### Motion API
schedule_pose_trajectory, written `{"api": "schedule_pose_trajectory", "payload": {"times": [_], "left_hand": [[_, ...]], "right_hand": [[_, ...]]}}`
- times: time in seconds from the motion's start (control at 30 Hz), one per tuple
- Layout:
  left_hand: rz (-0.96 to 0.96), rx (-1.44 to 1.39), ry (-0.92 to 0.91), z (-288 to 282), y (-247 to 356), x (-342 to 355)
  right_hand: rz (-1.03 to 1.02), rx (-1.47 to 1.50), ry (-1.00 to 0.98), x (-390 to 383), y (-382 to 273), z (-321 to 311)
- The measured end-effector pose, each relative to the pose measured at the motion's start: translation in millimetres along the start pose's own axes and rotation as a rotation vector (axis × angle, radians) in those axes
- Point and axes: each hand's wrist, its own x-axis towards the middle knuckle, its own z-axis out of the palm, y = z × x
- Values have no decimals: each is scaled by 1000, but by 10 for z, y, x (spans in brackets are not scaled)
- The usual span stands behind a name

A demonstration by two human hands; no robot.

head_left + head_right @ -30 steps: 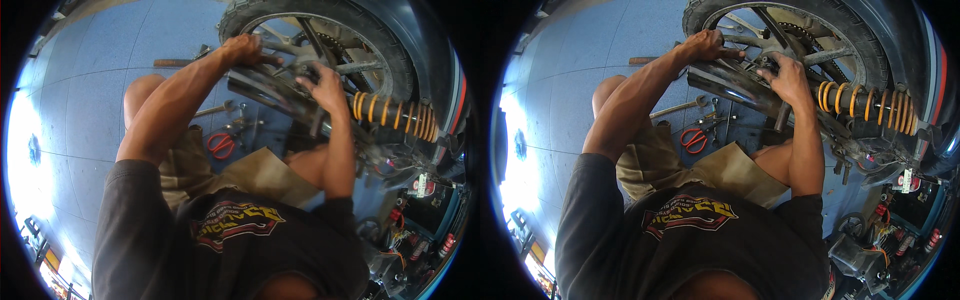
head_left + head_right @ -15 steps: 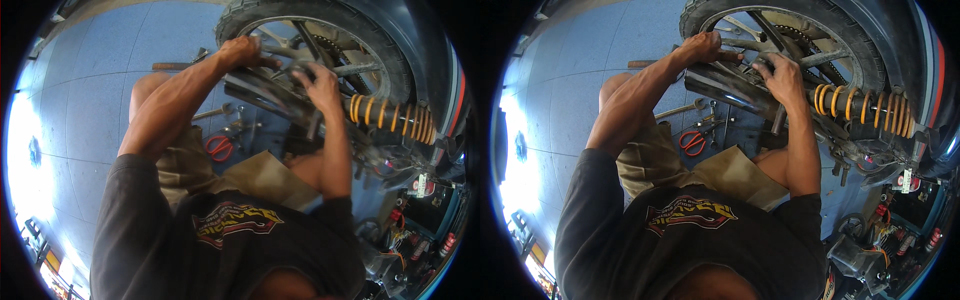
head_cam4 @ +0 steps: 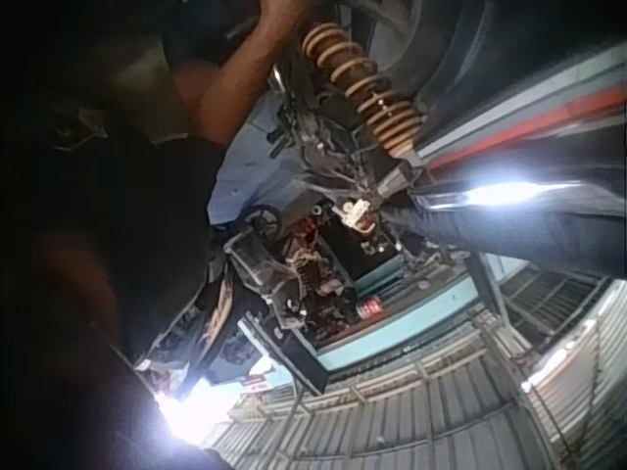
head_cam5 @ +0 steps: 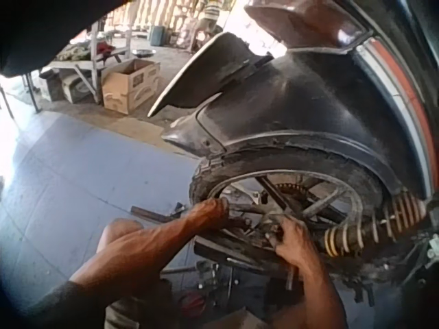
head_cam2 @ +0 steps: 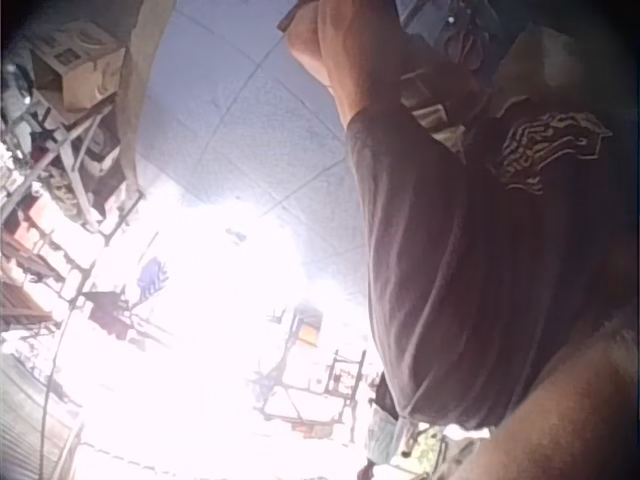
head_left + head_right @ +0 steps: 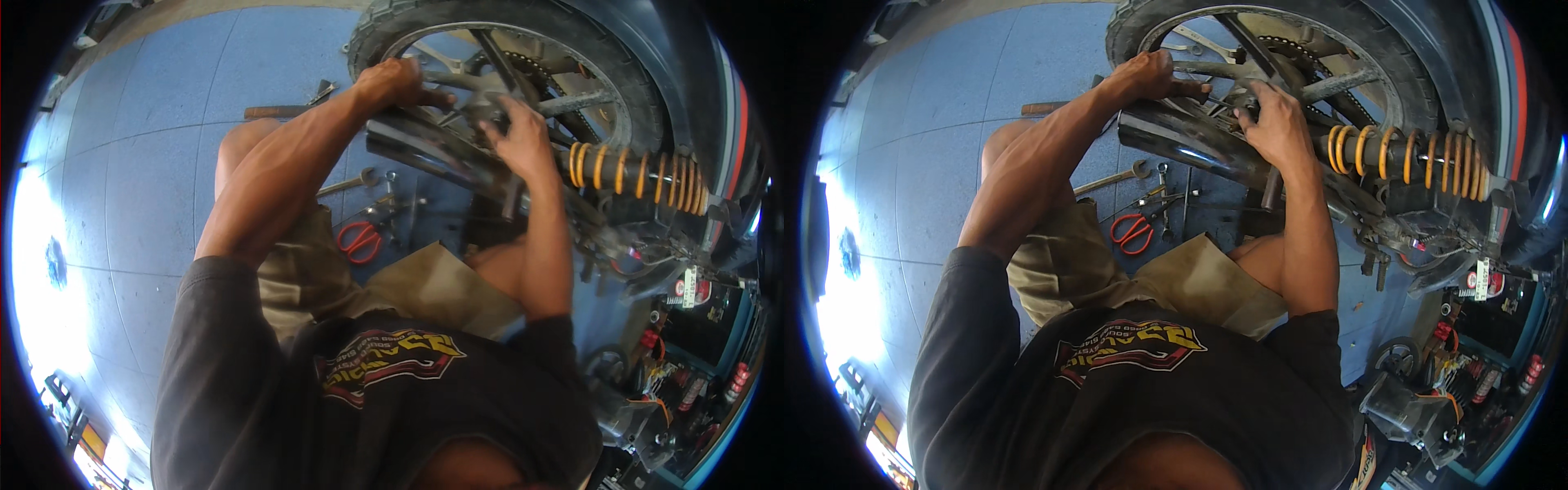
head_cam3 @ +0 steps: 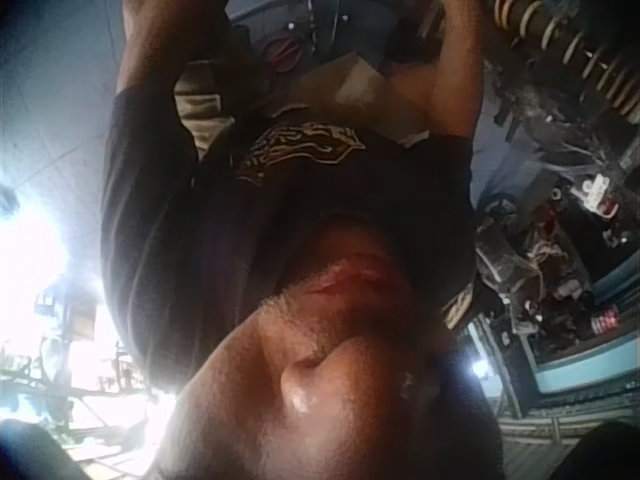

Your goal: The person is repairing the exhaust system and rear wheel area of a motorcycle.

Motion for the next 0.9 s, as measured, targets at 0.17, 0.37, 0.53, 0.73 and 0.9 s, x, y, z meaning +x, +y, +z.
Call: {"api": "schedule_pose_trajectory", "payload": {"times": [0.17, 0.37, 0.53, 0.73, 0.9], "left_hand": [[22, -1, -18, 26, -43, 50], [11, 13, 44, 74, -57, 64], [21, -21, 5, 27, -69, 28], [4, -13, 7, -95, 46, -160], [-41, 9, -3, -82, -1, -159]], "right_hand": [[5, -50, 68, -28, -49, 34], [-30, -143, 124, -87, -15, 82], [49, -55, 56, -45, -75, 51], [98, -93, 46, -18, -86, 34], [25, -120, 118, -16, -77, 140]]}}
